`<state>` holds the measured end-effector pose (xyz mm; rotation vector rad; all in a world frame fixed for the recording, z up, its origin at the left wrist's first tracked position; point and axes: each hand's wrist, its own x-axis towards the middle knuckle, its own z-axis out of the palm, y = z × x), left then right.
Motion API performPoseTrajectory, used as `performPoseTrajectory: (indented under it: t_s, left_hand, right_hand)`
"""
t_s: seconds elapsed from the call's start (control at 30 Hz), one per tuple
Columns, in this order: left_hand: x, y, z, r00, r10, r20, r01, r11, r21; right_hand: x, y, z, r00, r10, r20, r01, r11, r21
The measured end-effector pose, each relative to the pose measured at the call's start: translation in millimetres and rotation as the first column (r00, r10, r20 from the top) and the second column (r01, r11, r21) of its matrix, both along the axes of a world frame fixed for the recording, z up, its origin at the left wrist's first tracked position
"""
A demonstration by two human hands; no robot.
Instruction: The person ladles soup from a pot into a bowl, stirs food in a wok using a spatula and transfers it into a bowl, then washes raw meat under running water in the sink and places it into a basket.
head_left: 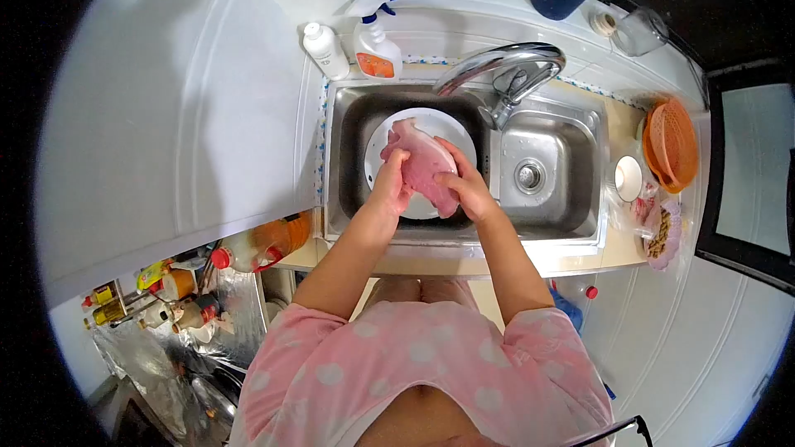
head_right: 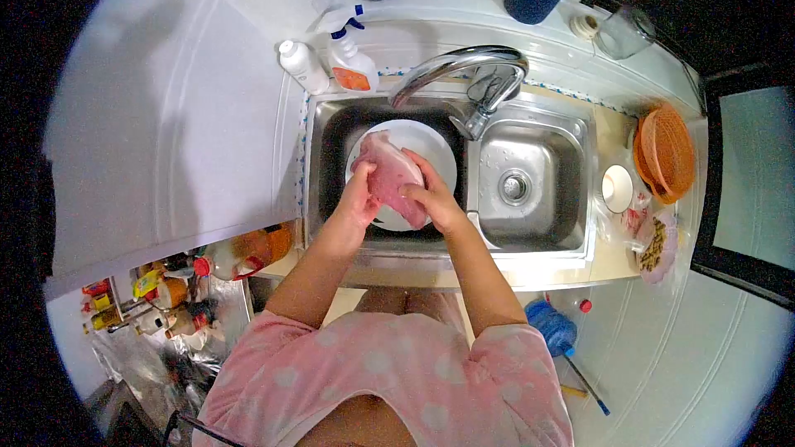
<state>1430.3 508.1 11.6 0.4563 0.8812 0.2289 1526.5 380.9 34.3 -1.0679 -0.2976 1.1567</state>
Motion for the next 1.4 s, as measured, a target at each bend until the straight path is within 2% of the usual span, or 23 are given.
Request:
performPoseTrajectory:
  t_s: [0.2,0.4,0.5,0.6,0.8,0.9,1.0,1.1,1.3,1.4]
  left_hand:
    - [6,-9,22,1.000,-0.011,0.023,0.009,0.996,0.086]
    - [8,-11,24,0.999,-0.047,0.002,0.047,0.999,-0.001]
    - [8,-16,29,0.998,-0.033,-0.048,0.036,0.998,0.044]
    - [4,-15,9,0.999,-0.036,0.027,0.034,0.997,0.073]
    - [7,-27,24,0.998,0.010,-0.067,0.009,0.961,0.277]
    - [8,-25,26,0.998,0.017,-0.053,-0.001,0.958,0.286]
    - [10,-21,20,0.994,0.097,-0.048,-0.081,0.962,0.261]
    - [6,-9,4,1.000,0.013,0.020,-0.015,0.994,0.108]
    - [3,-8,1,0.996,0.042,-0.076,-0.040,0.999,0.033]
    - [1,-9,4,0.998,0.004,-0.055,-0.001,0.999,0.042]
  right_hand:
    - [2,-8,7,1.000,-0.019,0.014,0.018,0.999,0.043]
    - [0,-8,22,0.994,-0.066,-0.083,0.067,0.998,-0.001]
    - [0,-7,19,0.995,-0.083,-0.059,0.081,0.996,-0.030]
    - [3,-7,11,0.999,-0.051,0.008,0.051,0.999,-0.016]
    - [-1,0,4,0.992,-0.117,0.042,0.119,0.991,-0.054]
    - [-4,4,6,0.978,-0.109,0.176,0.127,0.987,-0.095]
    - [1,5,7,0.955,-0.047,0.294,0.083,0.990,-0.111]
    - [4,7,19,0.999,-0.039,0.033,0.042,0.995,-0.090]
    - [6,5,21,1.000,-0.009,-0.013,0.008,0.998,-0.063]
    - [4,5,23,1.000,-0.015,-0.017,0.014,0.999,-0.050]
